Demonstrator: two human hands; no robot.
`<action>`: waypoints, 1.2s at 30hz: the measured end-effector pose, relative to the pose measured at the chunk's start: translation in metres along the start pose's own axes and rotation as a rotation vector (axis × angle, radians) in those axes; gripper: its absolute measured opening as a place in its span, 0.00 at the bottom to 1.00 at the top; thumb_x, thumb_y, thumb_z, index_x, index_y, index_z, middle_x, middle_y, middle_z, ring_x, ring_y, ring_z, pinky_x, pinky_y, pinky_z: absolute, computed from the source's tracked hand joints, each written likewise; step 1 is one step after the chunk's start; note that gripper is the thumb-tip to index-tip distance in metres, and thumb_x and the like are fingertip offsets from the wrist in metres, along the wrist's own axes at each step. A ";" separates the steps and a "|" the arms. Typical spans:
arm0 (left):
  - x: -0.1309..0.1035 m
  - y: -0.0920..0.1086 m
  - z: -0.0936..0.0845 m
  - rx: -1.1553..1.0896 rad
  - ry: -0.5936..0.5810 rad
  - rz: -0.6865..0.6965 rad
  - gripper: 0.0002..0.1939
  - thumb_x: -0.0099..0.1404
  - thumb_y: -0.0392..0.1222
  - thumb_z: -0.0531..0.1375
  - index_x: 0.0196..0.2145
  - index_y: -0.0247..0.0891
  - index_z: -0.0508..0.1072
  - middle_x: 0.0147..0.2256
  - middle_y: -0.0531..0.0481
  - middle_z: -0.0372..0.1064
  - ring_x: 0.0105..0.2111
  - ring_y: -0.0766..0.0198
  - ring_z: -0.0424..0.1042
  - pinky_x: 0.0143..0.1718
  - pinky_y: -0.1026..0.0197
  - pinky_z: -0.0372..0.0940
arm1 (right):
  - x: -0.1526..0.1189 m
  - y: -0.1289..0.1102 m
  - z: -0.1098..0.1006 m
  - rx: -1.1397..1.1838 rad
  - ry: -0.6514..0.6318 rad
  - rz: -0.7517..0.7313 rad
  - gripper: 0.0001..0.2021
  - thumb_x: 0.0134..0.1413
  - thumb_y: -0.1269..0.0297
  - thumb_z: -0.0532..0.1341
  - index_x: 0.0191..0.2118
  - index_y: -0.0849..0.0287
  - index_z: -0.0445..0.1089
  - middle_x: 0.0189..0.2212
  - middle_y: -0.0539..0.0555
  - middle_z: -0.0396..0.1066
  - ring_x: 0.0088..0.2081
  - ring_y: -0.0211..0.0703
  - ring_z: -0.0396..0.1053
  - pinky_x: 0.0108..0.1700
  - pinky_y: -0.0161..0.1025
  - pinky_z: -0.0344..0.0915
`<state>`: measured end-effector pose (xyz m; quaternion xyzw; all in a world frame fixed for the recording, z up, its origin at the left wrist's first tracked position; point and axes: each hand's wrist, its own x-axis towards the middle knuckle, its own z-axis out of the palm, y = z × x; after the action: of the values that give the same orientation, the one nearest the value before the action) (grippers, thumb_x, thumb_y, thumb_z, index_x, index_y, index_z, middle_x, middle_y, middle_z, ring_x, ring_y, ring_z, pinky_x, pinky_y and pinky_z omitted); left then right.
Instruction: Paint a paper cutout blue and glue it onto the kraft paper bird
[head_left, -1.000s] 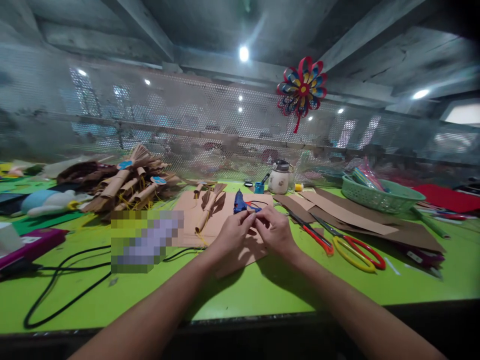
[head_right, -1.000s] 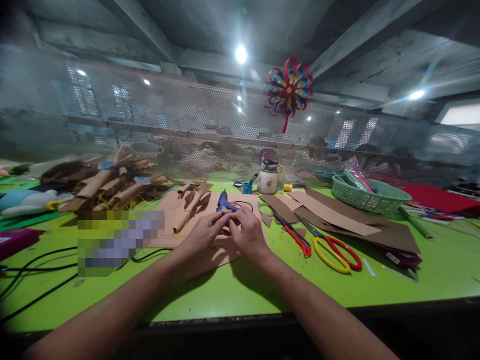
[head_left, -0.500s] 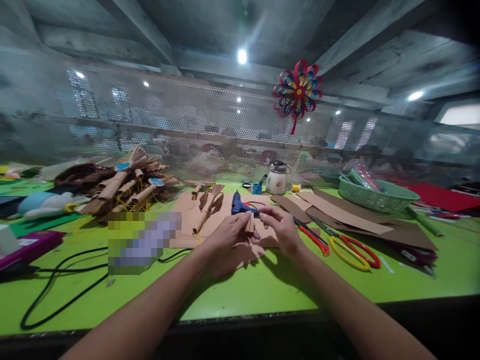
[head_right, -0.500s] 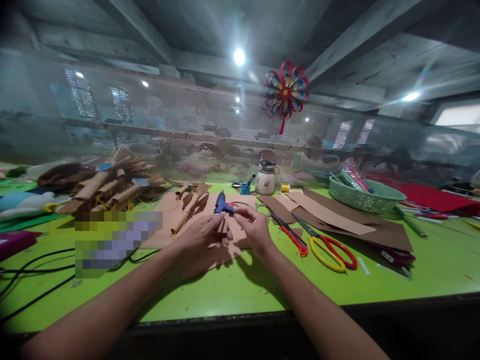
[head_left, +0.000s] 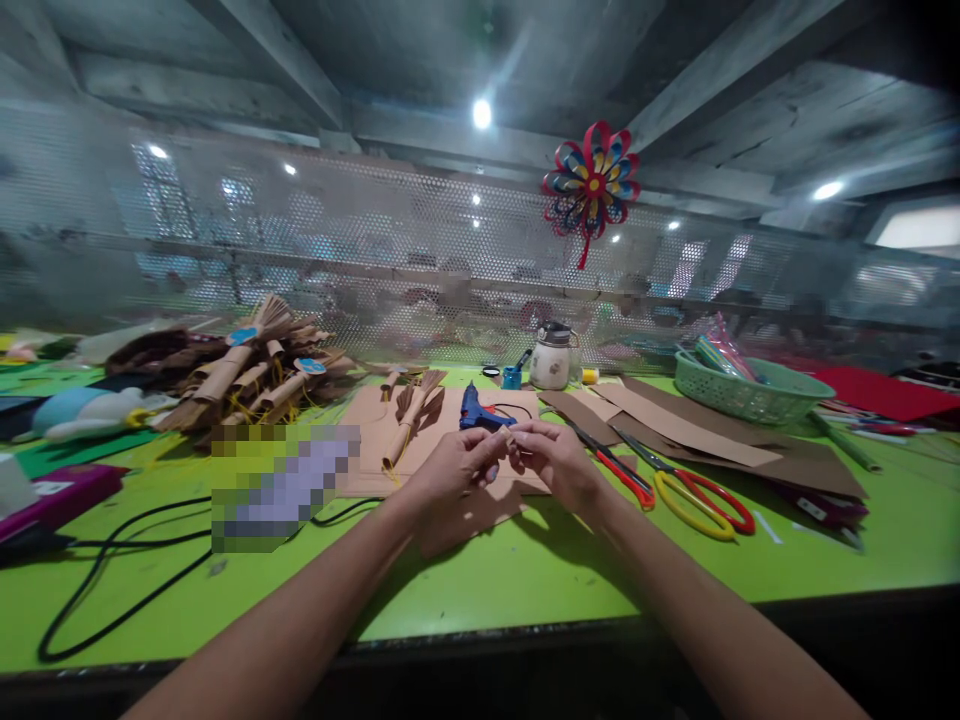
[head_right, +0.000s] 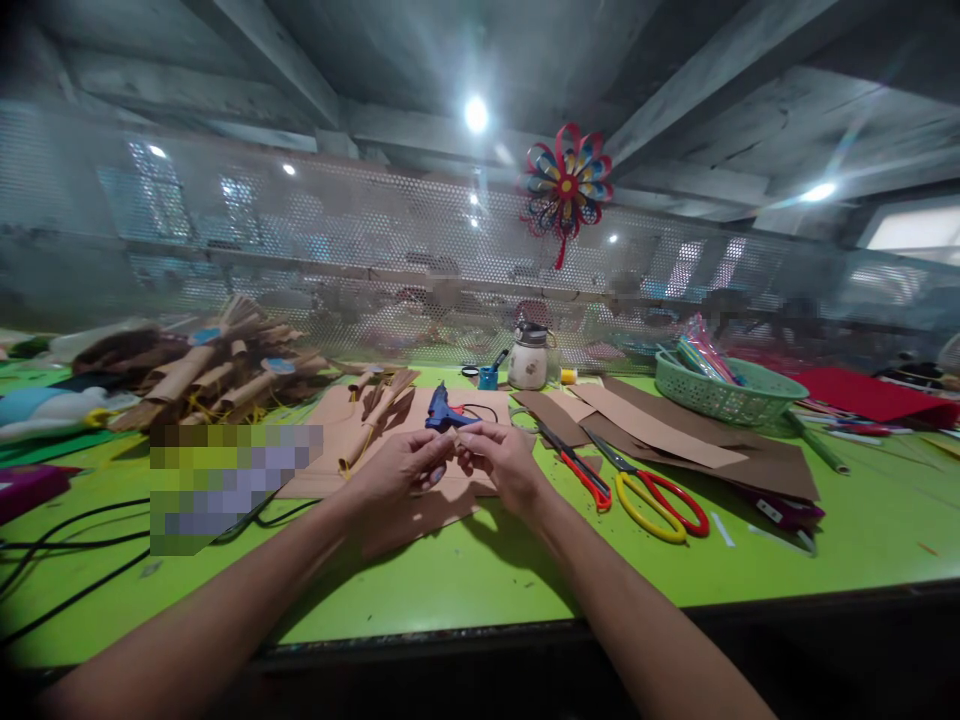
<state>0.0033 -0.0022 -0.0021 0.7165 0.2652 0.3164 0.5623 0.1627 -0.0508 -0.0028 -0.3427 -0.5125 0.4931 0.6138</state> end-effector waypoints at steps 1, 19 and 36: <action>0.000 0.000 0.001 0.004 0.015 0.002 0.25 0.60 0.63 0.58 0.26 0.35 0.67 0.17 0.58 0.58 0.16 0.73 0.51 0.18 0.67 0.45 | 0.000 -0.001 0.000 -0.002 0.000 0.000 0.13 0.44 0.58 0.70 0.29 0.64 0.76 0.22 0.52 0.68 0.24 0.36 0.62 0.28 0.36 0.59; -0.001 -0.004 -0.003 -0.096 -0.062 -0.046 0.23 0.63 0.59 0.57 0.30 0.33 0.72 0.24 0.47 0.69 0.20 0.69 0.59 0.21 0.65 0.49 | 0.008 0.007 -0.010 -0.179 0.098 0.006 0.18 0.41 0.51 0.70 0.25 0.64 0.77 0.18 0.52 0.70 0.21 0.35 0.63 0.24 0.35 0.60; 0.004 -0.012 -0.002 -0.204 -0.056 -0.184 0.24 0.54 0.59 0.66 0.31 0.31 0.78 0.30 0.41 0.76 0.26 0.63 0.71 0.30 0.61 0.64 | 0.008 0.006 -0.013 -0.269 0.037 0.018 0.20 0.46 0.49 0.67 0.27 0.65 0.76 0.20 0.51 0.67 0.23 0.34 0.61 0.28 0.36 0.60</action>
<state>0.0038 0.0048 -0.0126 0.6368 0.2806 0.2685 0.6661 0.1739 -0.0408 -0.0092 -0.4358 -0.5594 0.4189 0.5671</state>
